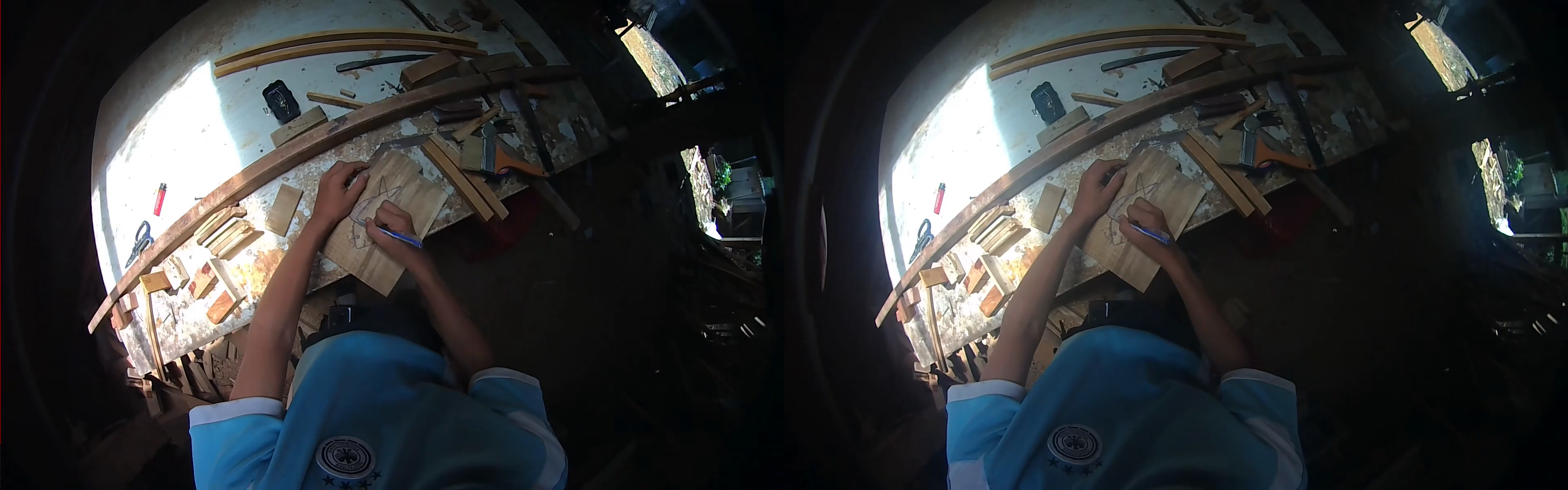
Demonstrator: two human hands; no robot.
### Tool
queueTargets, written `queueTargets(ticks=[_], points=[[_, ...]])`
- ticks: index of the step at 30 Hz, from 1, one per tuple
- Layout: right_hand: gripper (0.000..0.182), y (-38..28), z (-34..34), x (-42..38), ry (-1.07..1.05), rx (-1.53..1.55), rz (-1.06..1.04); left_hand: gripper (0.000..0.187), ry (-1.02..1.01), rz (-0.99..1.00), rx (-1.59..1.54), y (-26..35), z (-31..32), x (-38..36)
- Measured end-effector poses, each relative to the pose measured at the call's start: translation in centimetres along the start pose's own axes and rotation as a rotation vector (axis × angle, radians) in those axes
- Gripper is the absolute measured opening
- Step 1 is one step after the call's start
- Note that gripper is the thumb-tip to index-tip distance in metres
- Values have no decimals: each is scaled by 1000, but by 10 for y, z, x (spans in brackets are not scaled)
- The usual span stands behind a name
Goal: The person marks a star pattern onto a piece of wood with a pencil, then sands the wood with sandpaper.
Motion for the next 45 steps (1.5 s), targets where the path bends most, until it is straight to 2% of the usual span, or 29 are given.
queueTargets(ticks=[2,6,10,18,22,25,28,31,34,40,43,45], points=[[23,-4,1,0,-34,9,-18,22,21,8,9,0,0,0],[23,-5,1,1,3,5,-5,22,0,-42,-21,1,-1,1],[22,1,-4,1,73,-29,16,23,16,-11,-4,2,-1,1],[23,0,0,1,44,-22,9,22,7,-44,-9,1,-1,0],[22,-3,0,1,-6,-7,-16,22,33,2,7,3,-2,1],[22,0,-1,1,78,-38,17,22,32,-1,6,4,-2,1],[22,-1,1,0,4,-4,-13,22,35,1,5,3,-2,0],[24,0,-5,2,130,-9,37,22,24,-23,-9,4,-2,1],[24,-1,0,-1,59,-26,-42,23,25,-22,-10,2,-2,0],[23,-2,-5,0,152,-27,-10,23,14,-24,7,0,-1,0],[22,0,-1,1,41,-18,4,23,9,-13,15,0,-1,0],[22,3,-8,2,182,-47,45,23,4,3,38,3,-2,0]])
Point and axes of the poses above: each hand's wrist, its own x-axis towards the middle knuckle, its own z-axis out of the palm, y = z × x, the point moved 6 cm from there along x, towards the middle knuckle, and after that the axes turned 5 degrees about z, right-handed, at the moved point
